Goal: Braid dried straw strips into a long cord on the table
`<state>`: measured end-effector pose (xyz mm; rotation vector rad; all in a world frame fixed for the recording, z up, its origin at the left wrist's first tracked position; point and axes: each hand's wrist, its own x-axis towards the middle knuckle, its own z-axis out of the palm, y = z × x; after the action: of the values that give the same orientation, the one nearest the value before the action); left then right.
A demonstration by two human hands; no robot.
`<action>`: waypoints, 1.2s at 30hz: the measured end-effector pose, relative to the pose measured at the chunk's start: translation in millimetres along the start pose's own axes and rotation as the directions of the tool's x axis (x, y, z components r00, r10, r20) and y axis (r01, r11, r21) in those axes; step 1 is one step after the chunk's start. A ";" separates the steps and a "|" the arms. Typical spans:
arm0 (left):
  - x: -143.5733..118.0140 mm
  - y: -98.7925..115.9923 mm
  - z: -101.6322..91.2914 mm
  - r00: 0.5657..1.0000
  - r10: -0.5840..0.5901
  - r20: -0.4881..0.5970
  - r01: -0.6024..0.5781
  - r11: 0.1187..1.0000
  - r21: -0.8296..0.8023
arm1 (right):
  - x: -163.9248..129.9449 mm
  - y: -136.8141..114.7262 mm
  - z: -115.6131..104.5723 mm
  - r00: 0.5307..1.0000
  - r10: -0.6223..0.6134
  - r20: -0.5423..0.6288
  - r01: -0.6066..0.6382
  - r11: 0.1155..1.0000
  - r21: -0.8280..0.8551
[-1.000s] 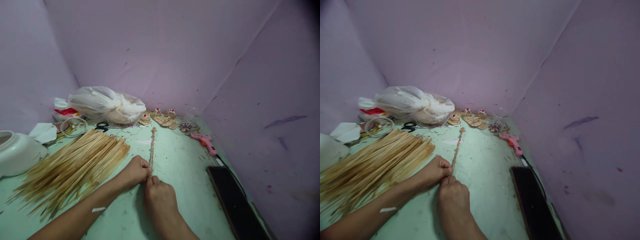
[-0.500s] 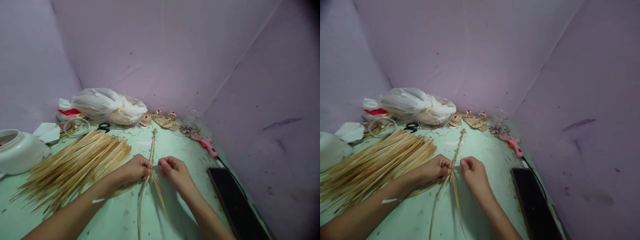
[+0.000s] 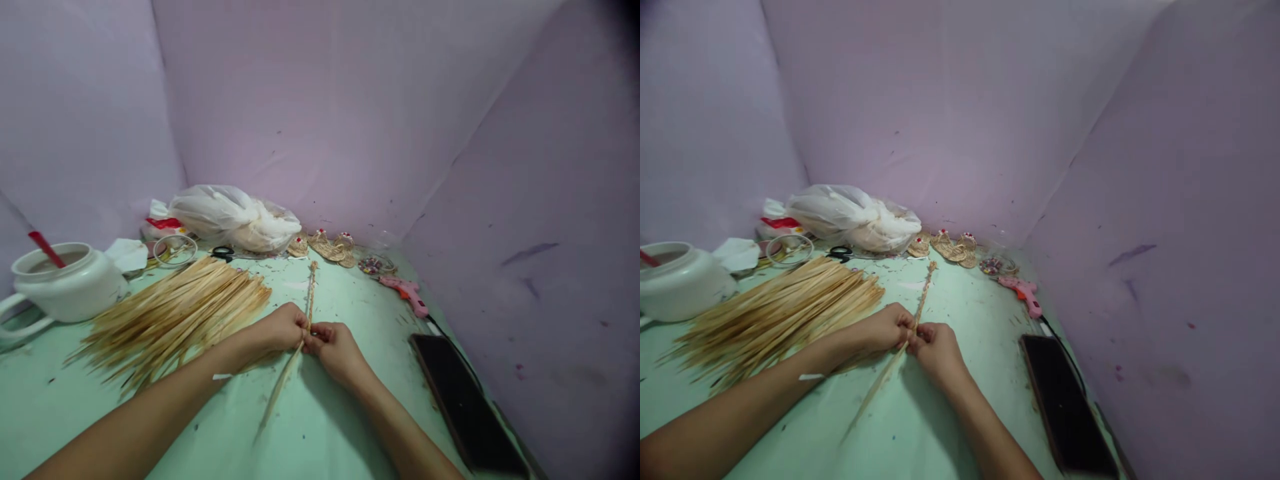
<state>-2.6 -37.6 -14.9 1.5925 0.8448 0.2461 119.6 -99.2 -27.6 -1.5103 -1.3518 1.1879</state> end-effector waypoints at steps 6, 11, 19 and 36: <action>0.2 -0.6 -0.4 0.994 0.032 -0.105 -0.019 0.992 0.128 | -4.8 -5.5 -2.9 0.993 -0.091 -0.068 0.044 0.858 -0.512; -1.1 0.0 4.0 0.978 0.066 -0.199 -0.053 0.996 0.067 | -16.9 -26.2 -23.4 0.996 -0.074 -0.043 0.018 0.681 -0.732; -1.8 -4.6 4.4 0.975 0.045 -0.219 -0.039 0.999 0.030 | -16.4 -54.9 -20.1 0.936 0.259 -0.239 -0.267 0.964 -0.001; -6.9 3.7 -8.5 0.992 0.111 -0.060 -0.078 0.914 0.399 | -0.2 -19.5 4.2 0.934 0.326 -0.142 -0.301 0.938 0.174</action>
<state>-11.2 -35.3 -7.4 2.0179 0.9222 0.2195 110.3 -96.8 -10.2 -1.7181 -0.9083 1.2909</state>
